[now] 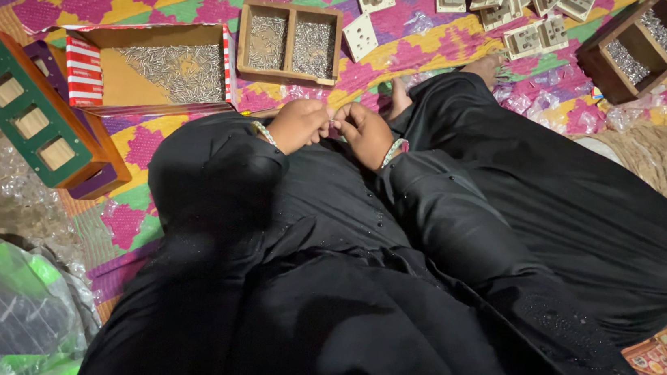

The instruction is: The person sits on a colorful mat and assembles electrical components by inserting white socket modules into a green plastic frame. They pick up the frame, place a socket module into one of the openings, and then use a screwdriver to secure the module with screws.

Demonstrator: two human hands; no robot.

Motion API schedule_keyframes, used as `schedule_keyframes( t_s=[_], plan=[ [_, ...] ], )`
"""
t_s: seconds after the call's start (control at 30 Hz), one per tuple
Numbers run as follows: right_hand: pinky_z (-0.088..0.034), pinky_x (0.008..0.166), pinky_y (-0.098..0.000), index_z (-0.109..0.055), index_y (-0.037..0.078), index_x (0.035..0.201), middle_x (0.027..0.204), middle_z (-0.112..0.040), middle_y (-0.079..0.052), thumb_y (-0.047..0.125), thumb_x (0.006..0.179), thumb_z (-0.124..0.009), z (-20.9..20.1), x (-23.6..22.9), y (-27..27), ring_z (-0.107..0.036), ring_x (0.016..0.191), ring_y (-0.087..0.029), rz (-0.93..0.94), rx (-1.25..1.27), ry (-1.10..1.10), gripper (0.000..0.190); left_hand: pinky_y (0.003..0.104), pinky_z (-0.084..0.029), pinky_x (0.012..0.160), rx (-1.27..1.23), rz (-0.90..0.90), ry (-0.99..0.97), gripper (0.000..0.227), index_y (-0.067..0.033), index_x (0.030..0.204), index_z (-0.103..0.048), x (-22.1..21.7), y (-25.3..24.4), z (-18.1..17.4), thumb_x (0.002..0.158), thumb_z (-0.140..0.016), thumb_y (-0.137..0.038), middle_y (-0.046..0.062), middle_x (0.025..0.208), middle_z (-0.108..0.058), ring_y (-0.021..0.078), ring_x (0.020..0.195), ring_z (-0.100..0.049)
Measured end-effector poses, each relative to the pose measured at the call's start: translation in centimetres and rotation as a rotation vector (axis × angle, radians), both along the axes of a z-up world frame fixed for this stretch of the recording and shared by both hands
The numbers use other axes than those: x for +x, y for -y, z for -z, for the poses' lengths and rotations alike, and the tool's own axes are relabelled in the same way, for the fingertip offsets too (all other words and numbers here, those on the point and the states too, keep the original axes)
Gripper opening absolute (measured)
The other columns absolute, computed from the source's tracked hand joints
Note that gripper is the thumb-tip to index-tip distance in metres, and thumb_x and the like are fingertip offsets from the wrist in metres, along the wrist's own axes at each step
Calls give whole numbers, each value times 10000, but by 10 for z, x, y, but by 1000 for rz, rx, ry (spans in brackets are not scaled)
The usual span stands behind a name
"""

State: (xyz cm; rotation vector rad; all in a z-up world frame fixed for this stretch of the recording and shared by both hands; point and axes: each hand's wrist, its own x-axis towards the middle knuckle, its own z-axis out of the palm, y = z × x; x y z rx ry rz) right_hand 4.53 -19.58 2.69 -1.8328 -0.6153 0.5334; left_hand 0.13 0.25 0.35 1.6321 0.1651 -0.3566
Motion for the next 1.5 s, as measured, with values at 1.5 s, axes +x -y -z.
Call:
schedule_keyframes(
  t_s=[1.5],
  plan=[
    [-518, 761, -344, -599, 11, 1001, 883, -670, -125, 96, 1001, -688, -13, -2, 2, -665, 826, -250, -1, -79, 328, 124, 226, -487, 527, -128, 42, -12, 261, -52, 936, -681, 8, -3, 22, 990, -634, -304, 24, 788, -685, 91, 610, -626]
  ],
)
